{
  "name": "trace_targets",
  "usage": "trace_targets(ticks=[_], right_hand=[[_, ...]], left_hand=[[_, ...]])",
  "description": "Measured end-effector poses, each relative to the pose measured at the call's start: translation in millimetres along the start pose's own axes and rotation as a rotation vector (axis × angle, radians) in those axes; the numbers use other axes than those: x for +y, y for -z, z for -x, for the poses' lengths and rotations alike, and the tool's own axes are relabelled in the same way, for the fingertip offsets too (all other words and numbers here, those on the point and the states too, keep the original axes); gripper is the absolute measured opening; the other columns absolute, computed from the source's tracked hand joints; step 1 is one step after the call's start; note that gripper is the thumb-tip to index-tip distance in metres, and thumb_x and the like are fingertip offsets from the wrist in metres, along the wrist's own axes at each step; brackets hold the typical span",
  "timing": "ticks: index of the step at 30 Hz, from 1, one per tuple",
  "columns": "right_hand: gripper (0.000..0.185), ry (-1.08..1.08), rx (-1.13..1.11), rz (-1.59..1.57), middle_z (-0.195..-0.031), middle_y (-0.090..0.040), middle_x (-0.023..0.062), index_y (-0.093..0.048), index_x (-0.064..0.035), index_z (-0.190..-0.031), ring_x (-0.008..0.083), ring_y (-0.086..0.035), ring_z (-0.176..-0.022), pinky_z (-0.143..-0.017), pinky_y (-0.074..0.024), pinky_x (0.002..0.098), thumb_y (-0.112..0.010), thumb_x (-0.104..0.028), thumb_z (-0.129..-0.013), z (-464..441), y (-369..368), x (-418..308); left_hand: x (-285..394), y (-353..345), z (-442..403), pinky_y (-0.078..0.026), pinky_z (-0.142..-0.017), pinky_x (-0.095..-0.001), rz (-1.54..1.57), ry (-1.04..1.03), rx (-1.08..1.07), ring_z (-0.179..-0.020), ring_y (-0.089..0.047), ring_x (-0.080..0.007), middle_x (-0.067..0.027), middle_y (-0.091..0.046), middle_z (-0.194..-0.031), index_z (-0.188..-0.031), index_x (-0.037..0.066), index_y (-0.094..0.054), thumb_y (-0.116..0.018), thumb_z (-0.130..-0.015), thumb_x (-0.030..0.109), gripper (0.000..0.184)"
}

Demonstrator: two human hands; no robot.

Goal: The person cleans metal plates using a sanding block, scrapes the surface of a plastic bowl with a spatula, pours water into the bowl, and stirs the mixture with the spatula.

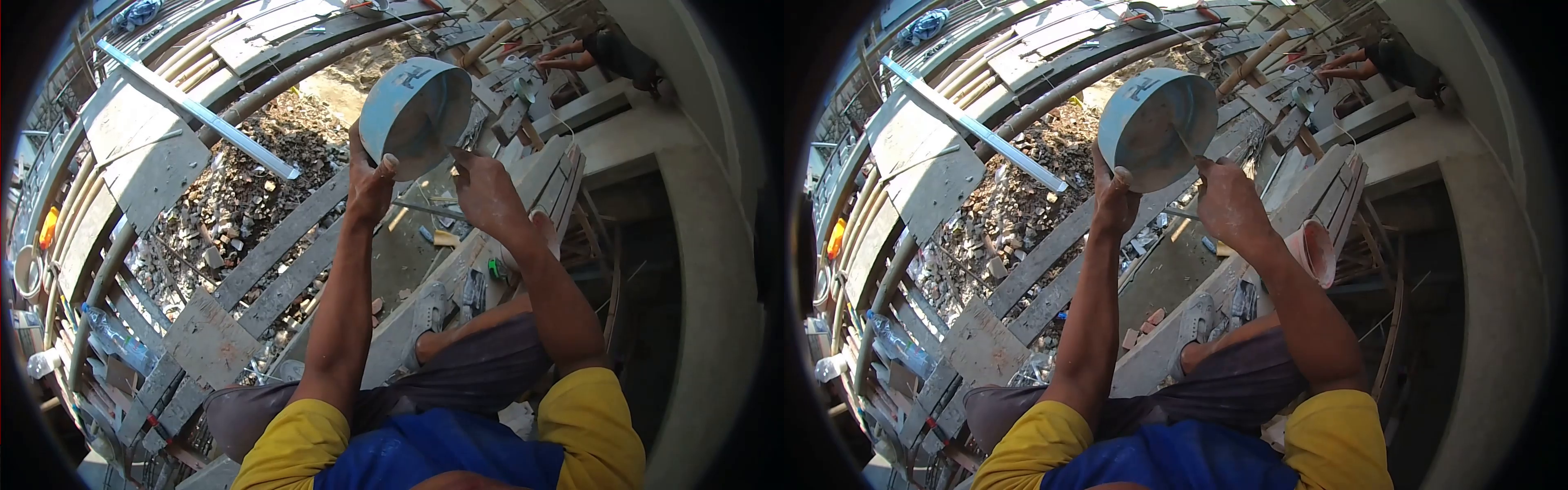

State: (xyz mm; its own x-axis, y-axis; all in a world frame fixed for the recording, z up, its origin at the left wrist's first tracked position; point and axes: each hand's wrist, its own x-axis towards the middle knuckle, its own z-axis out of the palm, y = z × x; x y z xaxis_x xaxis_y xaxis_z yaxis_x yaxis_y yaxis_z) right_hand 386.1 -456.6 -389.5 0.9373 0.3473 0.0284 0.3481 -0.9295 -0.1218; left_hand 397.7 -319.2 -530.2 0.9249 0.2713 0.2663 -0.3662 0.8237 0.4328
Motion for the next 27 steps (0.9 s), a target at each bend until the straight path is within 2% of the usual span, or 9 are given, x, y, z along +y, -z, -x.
trace_targets(ticks=[3, 5, 8, 12, 14, 20, 24, 26, 27], right_hand=[[0.043, -0.025, -0.114, -0.058, -0.103, -0.063, 0.0269, -0.057, 0.0008, -0.129, 0.0396, -0.063, -0.099, -0.086, -0.0502, 0.0438, -0.054, -0.002, -0.087, 8, -6, -10], [0.042, 0.001, -0.225, -0.39, -0.108, -0.065, 0.0241, -0.057, 0.0024, -0.128, 0.0311, -0.065, -0.102, -0.087, -0.05, 0.0377, -0.058, -0.003, -0.087, 9, -12, -10], [0.041, 0.135, -0.206, -0.352, -0.107, -0.067, 0.0202, -0.058, 0.0027, -0.127, 0.0241, -0.066, -0.1, -0.086, -0.05, 0.034, -0.061, -0.004, -0.087, 18, -14, -21], [0.04, -0.087, -0.256, -0.543, -0.103, -0.069, 0.019, -0.058, 0.0013, -0.127, 0.0245, -0.068, -0.096, -0.084, -0.0507, 0.0343, -0.061, -0.003, -0.087, 8, -3, -7], [0.034, -0.043, 0.027, -0.388, -0.098, -0.068, 0.0205, -0.062, -0.0018, -0.121, 0.0375, -0.067, -0.091, -0.082, -0.0504, 0.0416, -0.063, -0.007, -0.087, 8, 4, -4], [0.039, 0.075, 0.379, 0.02, -0.095, -0.067, 0.0213, -0.058, -0.0049, -0.129, 0.0404, -0.065, -0.088, -0.075, -0.0502, 0.046, -0.062, -0.008, -0.09, 0, 5, 19], [0.038, 0.078, 0.309, -0.09, -0.093, -0.066, 0.0222, -0.058, -0.0055, -0.13, 0.0414, -0.064, -0.086, -0.074, -0.0499, 0.046, -0.06, -0.008, -0.092, 0, -11, 17], [0.036, -0.041, 0.054, -0.315, -0.093, -0.065, 0.0239, -0.057, -0.0023, -0.131, 0.0409, -0.064, -0.086, -0.073, -0.0499, 0.0453, -0.056, -0.009, -0.095, 8, -18, 2], [0.036, -0.039, 0.053, -0.317, -0.093, -0.065, 0.0239, -0.057, -0.0023, -0.131, 0.0409, -0.064, -0.086, -0.073, -0.0499, 0.0453, -0.056, -0.009, -0.095, 9, -18, -1]], left_hand=[[-1, 12, -2, -0.046, -0.104, -0.0484, 0.024, -0.014, -0.091, -0.132, -0.044, -0.0311, -0.0158, -0.038, -0.143, -0.148, 0.015, -0.018, -0.081, -0.075, 0.05, 0.102], [-4, 14, -4, -0.047, -0.103, -0.049, 0.028, -0.029, -0.093, -0.132, -0.044, -0.0315, -0.0159, -0.038, -0.143, -0.148, 0.015, -0.018, -0.081, -0.075, 0.051, 0.102], [-4, 13, -3, -0.045, -0.104, -0.0477, 0.097, -0.028, -0.065, -0.129, -0.046, -0.0304, -0.0153, -0.041, -0.139, -0.146, 0.013, -0.021, -0.084, -0.071, 0.049, 0.105], [0, 14, -6, -0.042, -0.106, -0.0461, 0.122, -0.002, -0.065, -0.127, -0.047, -0.029, -0.0136, -0.044, -0.135, -0.145, 0.011, -0.024, -0.088, -0.066, 0.049, 0.108], [4, 14, -8, -0.041, -0.107, -0.0456, 0.096, -0.033, -0.044, -0.127, -0.047, -0.0284, -0.0126, -0.044, -0.136, -0.144, 0.01, -0.025, -0.087, -0.067, 0.051, 0.107], [16, 9, -12, -0.04, -0.107, -0.0441, 0.0, -0.099, -0.058, -0.128, -0.046, -0.0268, -0.0123, -0.044, -0.137, -0.145, 0.008, -0.028, -0.086, -0.066, 0.057, 0.109], [21, 8, -13, -0.041, -0.106, -0.0437, -0.048, -0.138, -0.07, -0.128, -0.045, -0.0262, -0.0127, -0.043, -0.138, -0.145, 0.008, -0.029, -0.085, -0.06, 0.064, 0.115], [22, 9, -14, -0.041, -0.106, -0.0436, -0.059, -0.152, -0.06, -0.128, -0.045, -0.026, -0.0129, -0.043, -0.139, -0.145, 0.008, -0.03, -0.084, -0.058, 0.066, 0.117], [22, 10, -13, -0.041, -0.106, -0.0436, -0.063, -0.149, -0.049, -0.128, -0.046, -0.0262, -0.0132, -0.043, -0.139, -0.145, 0.008, -0.03, -0.084, -0.058, 0.067, 0.118]])
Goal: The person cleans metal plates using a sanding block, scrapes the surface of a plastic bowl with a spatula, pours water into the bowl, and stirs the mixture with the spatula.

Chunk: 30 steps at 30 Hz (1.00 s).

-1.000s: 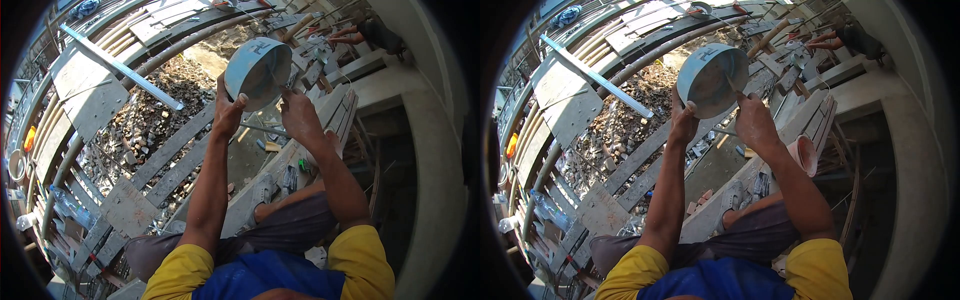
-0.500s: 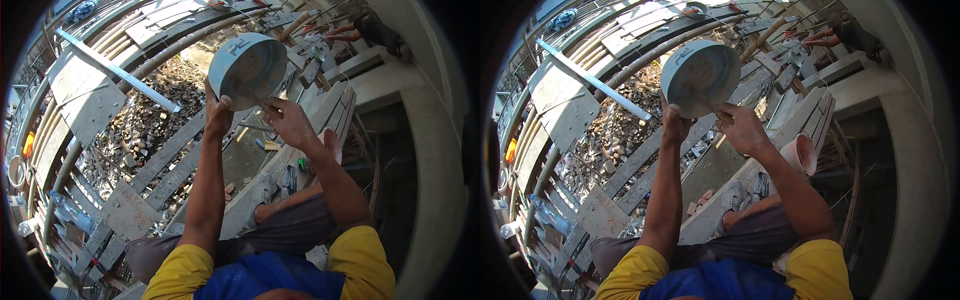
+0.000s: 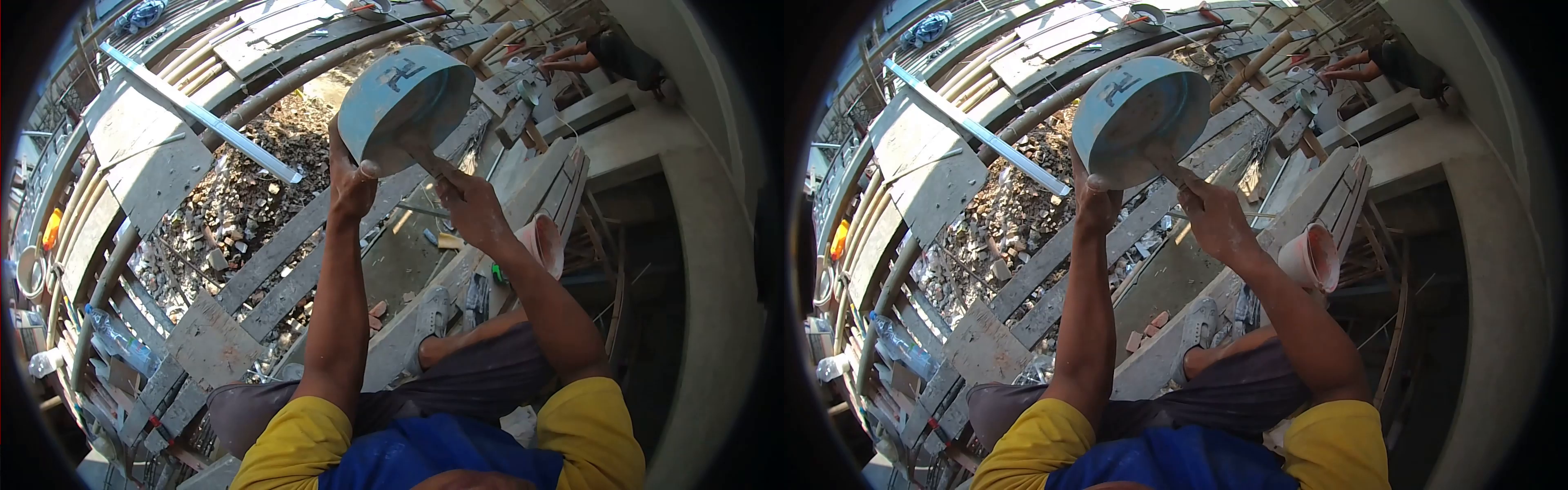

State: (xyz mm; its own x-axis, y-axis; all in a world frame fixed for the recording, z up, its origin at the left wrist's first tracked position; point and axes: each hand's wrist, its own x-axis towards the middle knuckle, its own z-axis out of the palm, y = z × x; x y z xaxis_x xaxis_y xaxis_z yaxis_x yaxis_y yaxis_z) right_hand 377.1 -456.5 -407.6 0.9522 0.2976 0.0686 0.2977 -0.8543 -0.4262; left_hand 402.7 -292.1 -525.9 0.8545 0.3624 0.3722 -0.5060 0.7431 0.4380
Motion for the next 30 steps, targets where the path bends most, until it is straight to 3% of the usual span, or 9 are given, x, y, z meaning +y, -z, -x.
trace_targets(ticks=[3, 7, 11, 16, 19, 20, 23, 28, 30], right_hand=[[0.035, 0.01, -0.104, -0.092, -0.091, -0.065, 0.0248, -0.057, 0.0004, -0.13, 0.0412, -0.064, -0.085, -0.072, -0.0498, 0.0449, -0.054, -0.01, -0.096, 0, 0, -1], [0.039, 0.149, 0.219, 0.153, -0.088, -0.065, 0.0244, -0.055, 0.0014, -0.131, 0.0376, -0.065, -0.084, -0.073, -0.0497, 0.0408, -0.056, -0.013, -0.095, -4, 2, 6], [0.041, -0.151, -0.299, -0.297, -0.097, -0.066, 0.0252, -0.054, -0.0024, -0.136, 0.0287, -0.068, -0.08, -0.073, -0.0513, 0.0353, -0.056, -0.011, -0.096, 0, -2, 1], [0.043, 0.113, 0.112, 0.364, -0.095, -0.065, 0.0257, -0.053, -0.0037, -0.137, 0.0348, -0.067, -0.08, -0.074, -0.0506, 0.0373, -0.055, -0.009, -0.095, 3, 0, -1], [0.044, 0.129, -0.119, -0.013, -0.091, -0.064, 0.0253, -0.053, -0.0039, -0.137, 0.0387, -0.064, -0.081, -0.073, -0.0502, 0.0402, -0.056, -0.007, -0.094, 3, 2, -5], [0.041, 0.286, 0.015, 0.079, -0.083, -0.063, 0.0262, -0.053, -0.0035, -0.135, 0.0432, -0.063, -0.078, -0.071, -0.0483, 0.049, -0.055, -0.011, -0.095, -1, 3, 1], [0.041, 0.226, 0.158, 0.219, -0.083, -0.062, 0.0263, -0.053, -0.0017, -0.135, 0.0421, -0.064, -0.078, -0.071, -0.0481, 0.0487, -0.054, -0.01, -0.095, -4, 6, 5], [0.039, 0.039, -0.202, -0.027, -0.081, -0.063, 0.0241, -0.054, 0.0056, -0.131, 0.0385, -0.062, -0.071, -0.067, -0.0487, 0.044, -0.056, -0.01, -0.095, 2, 13, -14], [0.042, 0.216, 0.123, 0.108, -0.079, -0.061, 0.0138, -0.054, 0.0016, -0.134, 0.0147, -0.056, -0.061, -0.057, -0.0455, 0.0316, -0.06, -0.013, -0.094, -4, 8, 3]], left_hand=[[2, -1, 1, -0.041, -0.105, -0.0434, -0.014, 0.007, 0.025, -0.126, -0.047, -0.0265, -0.0138, -0.044, -0.138, -0.145, 0.007, -0.029, -0.083, -0.058, 0.069, 0.12], [8, -1, -2, -0.041, -0.104, -0.0426, -0.211, 0.005, 0.006, -0.124, -0.048, -0.0262, -0.0145, -0.047, -0.134, -0.144, 0.005, -0.031, -0.08, -0.056, 0.075, 0.123], [2, -1, -3, -0.042, -0.103, -0.0422, -0.222, -0.019, 0.04, -0.123, -0.048, -0.0258, -0.015, -0.049, -0.132, -0.143, 0.005, -0.032, -0.08, -0.055, 0.077, 0.123], [6, 0, -1, -0.042, -0.103, -0.0424, -0.229, 0.015, 0.024, -0.123, -0.049, -0.0269, -0.0155, -0.049, -0.132, -0.143, 0.005, -0.034, -0.082, -0.054, 0.074, 0.123], [6, -1, -2, -0.042, -0.103, -0.0426, -0.241, -0.005, 0.026, -0.123, -0.049, -0.0271, -0.0153, -0.05, -0.131, -0.143, 0.005, -0.034, -0.084, -0.053, 0.072, 0.122], [6, -3, -3, -0.042, -0.103, -0.0426, -0.243, -0.009, 0.025, -0.123, -0.049, -0.0271, -0.0153, -0.05, -0.131, -0.143, 0.005, -0.034, -0.084, -0.053, 0.072, 0.122], [6, -6, -1, -0.042, -0.103, -0.0424, -0.21, 0.008, 0.049, -0.124, -0.049, -0.027, -0.0145, -0.049, -0.131, -0.143, 0.005, -0.035, -0.084, -0.051, 0.072, 0.123], [4, -3, 0, -0.043, -0.104, -0.0427, 0.048, 0.004, 0.02, -0.127, -0.047, -0.0267, -0.0134, -0.044, -0.137, -0.145, 0.008, -0.028, -0.087, -0.057, 0.063, 0.12], [0, -2, -1, -0.043, -0.105, -0.0431, 0.074, -0.009, 0.0, -0.128, -0.046, -0.0271, -0.0137, -0.043, -0.138, -0.146, 0.009, -0.025, -0.087, -0.059, 0.06, 0.118]])
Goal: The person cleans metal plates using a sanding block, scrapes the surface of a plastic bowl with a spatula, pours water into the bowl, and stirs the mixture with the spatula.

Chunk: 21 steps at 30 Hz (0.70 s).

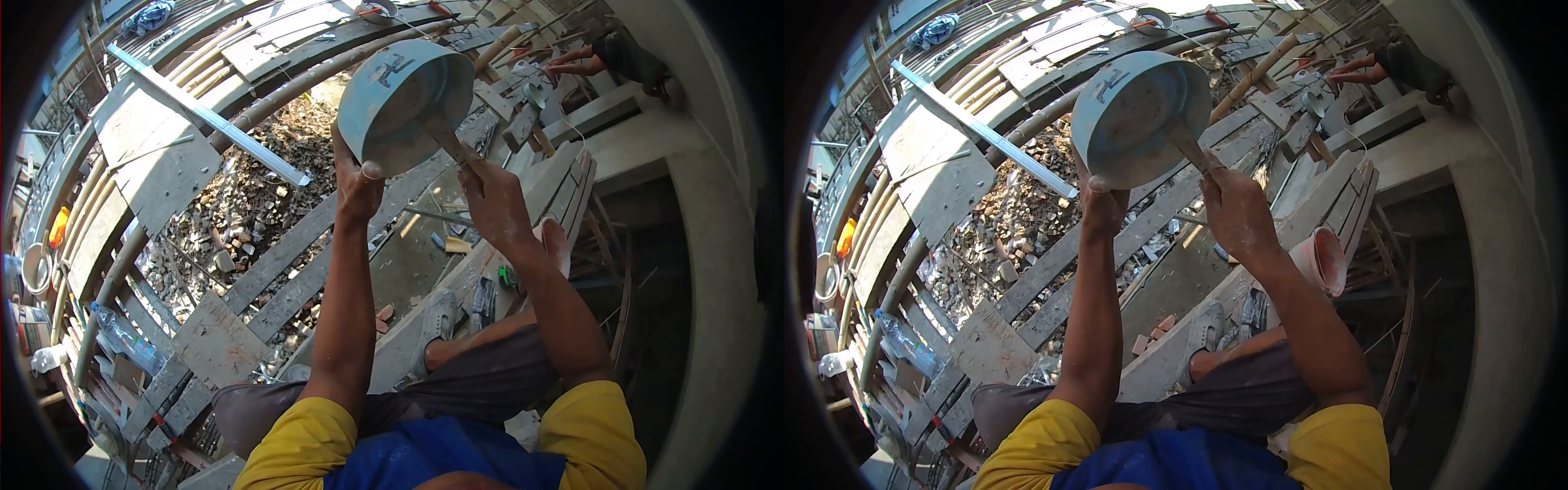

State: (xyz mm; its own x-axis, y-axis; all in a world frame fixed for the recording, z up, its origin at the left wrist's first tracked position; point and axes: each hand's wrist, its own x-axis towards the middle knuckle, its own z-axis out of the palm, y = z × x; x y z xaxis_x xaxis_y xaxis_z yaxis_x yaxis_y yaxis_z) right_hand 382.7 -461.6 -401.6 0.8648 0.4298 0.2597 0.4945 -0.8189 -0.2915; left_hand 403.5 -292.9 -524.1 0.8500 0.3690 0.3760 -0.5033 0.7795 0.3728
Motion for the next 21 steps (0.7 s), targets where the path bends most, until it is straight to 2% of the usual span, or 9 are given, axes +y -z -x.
trace_targets(ticks=[1, 3, 6, 8, 13, 16, 18, 19, 21], right_hand=[[0.042, 0.0, -0.002, -0.001, -0.079, -0.061, 0.0138, -0.054, 0.0016, -0.134, 0.0147, -0.056, -0.061, -0.057, -0.0455, 0.0316, -0.06, -0.013, -0.094, 3, -4, 4], [0.046, -0.328, -0.369, -0.506, -0.076, -0.06, 0.0065, -0.053, -0.0003, -0.136, 0.0081, -0.053, -0.059, -0.052, -0.0418, 0.024, -0.063, -0.016, -0.094, 5, -7, 0], [0.057, -0.581, -0.337, -0.625, -0.078, -0.059, 0.0024, -0.042, -0.0032, -0.144, 0.0053, -0.05, -0.057, -0.048, -0.0396, 0.0209, -0.064, -0.018, -0.094, 1, 6, -11], [0.062, -0.59, -0.35, -0.684, -0.079, -0.059, 0.0027, -0.036, -0.0038, -0.148, 0.0061, -0.05, -0.056, -0.047, -0.0393, 0.0221, -0.065, -0.018, -0.094, 2, 4, -4], [0.07, -0.596, -0.377, -0.929, -0.083, -0.059, 0.0039, -0.028, -0.0047, -0.152, 0.0065, -0.049, -0.054, -0.045, -0.0382, 0.023, -0.064, -0.013, -0.093, 4, 2, -7], [0.059, -0.54, -0.273, -0.724, -0.079, -0.057, 0.0087, -0.034, -0.0049, -0.149, 0.0129, -0.054, -0.056, -0.049, -0.0449, 0.0312, -0.056, -0.006, -0.094, -2, 0, 3], [0.054, -0.019, 0.018, -0.15, -0.086, -0.061, 0.0163, -0.04, -0.0052, -0.145, 0.0271, -0.064, -0.068, -0.062, -0.0505, 0.0418, -0.055, -0.004, -0.094, -4, -6, 18], [0.054, -0.021, 0.019, -0.15, -0.086, -0.061, 0.0163, -0.04, -0.0052, -0.145, 0.0271, -0.064, -0.068, -0.062, -0.0505, 0.0418, -0.055, -0.004, -0.094, -3, -5, 24], [0.046, 0.01, 0.056, 0.082, -0.096, -0.063, 0.0247, -0.046, -0.0013, -0.139, 0.0411, -0.065, -0.086, -0.075, -0.0498, 0.0488, -0.054, -0.005, -0.094, -5, 2, 15]], left_hand=[[-2, 1, 0, -0.043, -0.105, -0.0436, 0.025, -0.016, -0.017, -0.129, -0.045, -0.0275, -0.0139, -0.042, -0.139, -0.146, 0.01, -0.023, -0.088, -0.062, 0.057, 0.117], [-4, 2, 1, -0.043, -0.106, -0.044, 0.062, -0.009, -0.014, -0.13, -0.045, -0.028, -0.0141, -0.041, -0.139, -0.147, 0.011, -0.022, -0.087, -0.063, 0.056, 0.115], [-11, 0, 4, -0.04, -0.109, -0.0465, 0.084, 0.005, -0.018, -0.133, -0.043, -0.029, -0.0136, -0.039, -0.144, -0.149, 0.012, -0.02, -0.083, -0.068, 0.057, 0.112], [-15, -1, 7, -0.038, -0.112, -0.0486, 0.066, 0.008, -0.022, -0.135, -0.042, -0.0295, -0.013, -0.037, -0.148, -0.151, 0.011, -0.02, -0.079, -0.072, 0.059, 0.11], [-20, 4, 9, -0.036, -0.112, -0.0506, 0.335, 0.117, -0.02, -0.136, -0.042, -0.0303, -0.0148, -0.044, -0.144, -0.145, 0.002, -0.034, -0.069, -0.089, 0.037, 0.075], [-11, 1, 8, -0.04, -0.109, -0.0529, 0.184, 0.217, -0.038, -0.133, -0.046, -0.0318, -0.0158, -0.047, -0.141, -0.142, 0.0, -0.038, -0.068, -0.09, 0.032, 0.069], [-10, 7, 6, -0.042, -0.107, -0.0536, 0.132, 0.184, -0.014, -0.131, -0.047, -0.0328, -0.0162, -0.046, -0.141, -0.143, 0.0, -0.037, -0.069, -0.089, 0.035, 0.072], [-9, 9, 5, -0.044, -0.106, -0.0542, 0.082, 0.15, 0.008, -0.129, -0.049, -0.0338, -0.0165, -0.046, -0.142, -0.143, 0.001, -0.035, -0.07, -0.088, 0.037, 0.075], [-9, 10, 0, -0.045, -0.104, -0.0544, 0.073, 0.114, 0.023, -0.129, -0.049, -0.0343, -0.0168, -0.046, -0.142, -0.144, 0.001, -0.034, -0.072, -0.086, 0.041, 0.079]])
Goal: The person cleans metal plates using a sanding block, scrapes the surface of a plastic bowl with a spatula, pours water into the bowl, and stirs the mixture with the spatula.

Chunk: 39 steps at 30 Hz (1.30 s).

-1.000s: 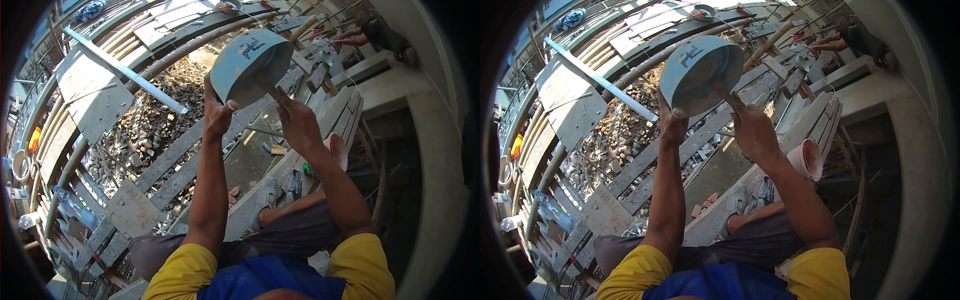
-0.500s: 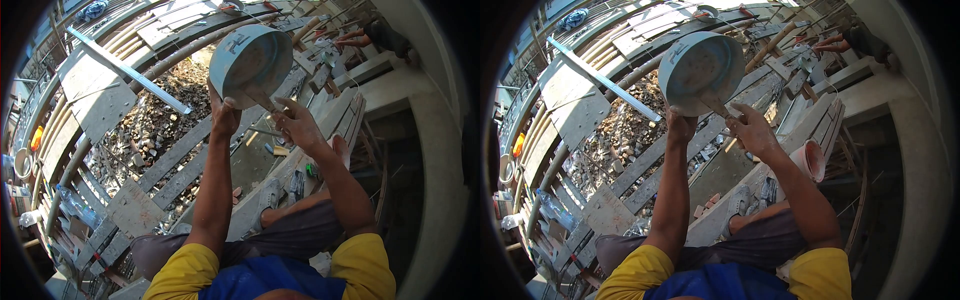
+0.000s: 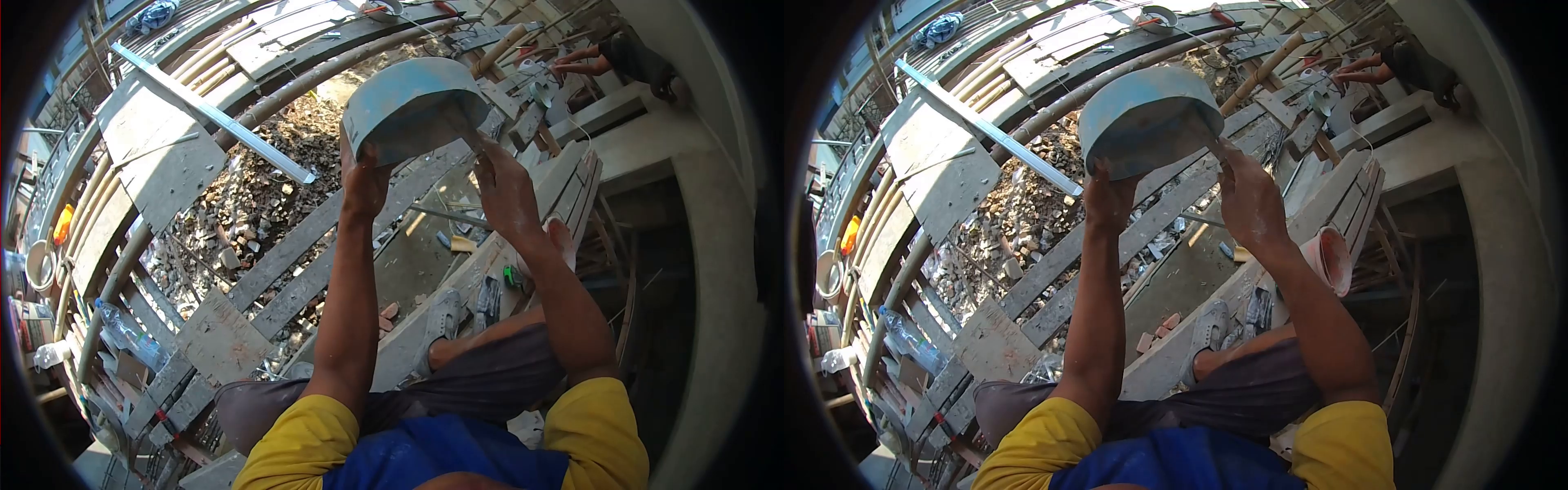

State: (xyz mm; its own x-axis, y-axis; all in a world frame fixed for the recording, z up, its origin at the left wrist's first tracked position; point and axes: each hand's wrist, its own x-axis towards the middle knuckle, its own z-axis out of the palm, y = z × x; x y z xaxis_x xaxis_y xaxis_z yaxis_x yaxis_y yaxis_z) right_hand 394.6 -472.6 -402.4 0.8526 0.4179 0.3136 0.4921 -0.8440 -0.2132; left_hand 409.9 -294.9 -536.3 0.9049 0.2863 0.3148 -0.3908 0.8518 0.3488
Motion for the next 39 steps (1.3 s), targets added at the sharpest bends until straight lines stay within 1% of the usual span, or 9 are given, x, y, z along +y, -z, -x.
trace_targets(ticks=[7, 10, 13, 17, 19, 22, 32, 34, 39], right_hand=[[0.038, -0.16, -0.099, -0.115, -0.086, -0.063, 0.0258, -0.051, 0.0017, -0.132, 0.0457, -0.063, -0.088, -0.076, -0.0491, 0.0495, -0.051, -0.009, -0.096, 4, -24, -1], [0.037, -0.024, -0.105, -0.222, -0.074, -0.063, 0.0175, -0.052, 0.0015, -0.132, 0.0343, -0.066, -0.069, -0.061, -0.0517, 0.0426, -0.05, -0.014, -0.097, 13, -39, -5], [0.041, -0.623, -0.586, -0.915, -0.069, -0.058, 0.0034, -0.05, 0.004, -0.134, 0.0085, -0.051, -0.047, -0.043, -0.0405, 0.0241, -0.051, -0.018, -0.1, 11, -15, -36], [0.042, -0.532, -0.656, -0.957, -0.073, -0.058, 0.0056, -0.052, 0.0007, -0.135, 0.0146, -0.056, -0.054, -0.049, -0.0452, 0.0286, -0.057, -0.012, -0.096, 8, -14, -18], [0.039, 0.323, 0.009, -0.205, -0.079, -0.057, 0.0092, -0.058, -0.0071, -0.13, 0.0228, -0.06, -0.061, -0.054, -0.0487, 0.0351, -0.061, -0.009, -0.092, 12, -22, -10], [0.046, 0.282, -0.046, -0.049, -0.086, -0.057, 0.0128, -0.057, -0.0125, -0.133, 0.0296, -0.062, -0.073, -0.064, -0.0501, 0.0406, -0.064, -0.004, -0.088, 14, -9, -20], [0.046, 0.214, -0.074, -0.069, -0.09, -0.062, 0.0169, -0.052, -0.0097, -0.137, 0.0354, -0.064, -0.076, -0.068, -0.0499, 0.0448, -0.061, -0.007, -0.092, 11, -11, -12], [0.046, 0.095, 0.093, -0.149, -0.091, -0.064, 0.0204, -0.051, -0.0076, -0.136, 0.0372, -0.065, -0.08, -0.069, -0.0499, 0.0445, -0.062, -0.008, -0.092, 5, -4, -20], [0.041, -0.203, -0.095, -0.285, -0.08, -0.063, 0.0145, -0.052, -0.0029, -0.134, 0.0251, -0.065, -0.067, -0.061, -0.05, 0.0384, -0.06, -0.013, -0.095, 6, -24, -5]], left_hand=[[-19, 7, 5, -0.045, -0.105, -0.0538, 0.017, -0.048, 0.033, -0.13, -0.048, -0.0343, -0.0158, -0.046, -0.141, -0.145, 0.005, -0.033, -0.076, -0.079, 0.052, 0.091], [-30, 11, 8, -0.044, -0.106, -0.0515, 0.057, -0.026, 0.041, -0.131, -0.048, -0.0323, -0.0133, -0.047, -0.141, -0.144, 0.006, -0.036, -0.075, -0.078, 0.056, 0.092], [-32, 10, 10, -0.043, -0.107, -0.0489, 0.076, -0.006, 0.027, -0.13, -0.048, -0.0292, -0.0115, -0.048, -0.141, -0.143, 0.007, -0.039, -0.071, -0.077, 0.064, 0.093], [-18, 8, 5, -0.045, -0.106, -0.0479, -0.004, -0.025, 0.013, -0.129, -0.049, -0.0272, -0.0105, -0.048, -0.141, -0.143, 0.008, -0.04, -0.064, -0.076, 0.072, 0.096], [-4, 3, 2, -0.045, -0.105, -0.0484, -0.13, -0.128, 0.018, -0.129, -0.049, -0.0275, -0.0103, -0.048, -0.142, -0.144, 0.009, -0.038, -0.056, -0.076, 0.079, 0.099], [6, 13, -1, -0.047, -0.105, -0.0483, 0.0, -0.117, 0.002, -0.127, -0.05, -0.0304, -0.0147, -0.045, -0.14, -0.146, 0.008, -0.026, -0.074, -0.07, 0.067, 0.108], [6, 6, -3, -0.044, -0.107, -0.0468, -0.162, -0.176, -0.03, -0.13, -0.049, -0.0275, -0.012, -0.047, -0.143, -0.145, 0.005, -0.036, -0.062, -0.073, 0.077, 0.104], [10, 2, -3, -0.048, -0.101, -0.0464, -0.062, -0.129, -0.002, -0.127, -0.048, -0.0297, -0.0141, -0.042, -0.138, -0.146, 0.012, -0.021, -0.08, -0.058, 0.073, 0.123], [6, -10, 1, -0.048, -0.097, -0.0404, -0.139, -0.113, -0.026, -0.122, -0.048, -0.0255, -0.0123, -0.043, -0.133, -0.144, 0.012, -0.023, -0.082, -0.055, 0.073, 0.123]])
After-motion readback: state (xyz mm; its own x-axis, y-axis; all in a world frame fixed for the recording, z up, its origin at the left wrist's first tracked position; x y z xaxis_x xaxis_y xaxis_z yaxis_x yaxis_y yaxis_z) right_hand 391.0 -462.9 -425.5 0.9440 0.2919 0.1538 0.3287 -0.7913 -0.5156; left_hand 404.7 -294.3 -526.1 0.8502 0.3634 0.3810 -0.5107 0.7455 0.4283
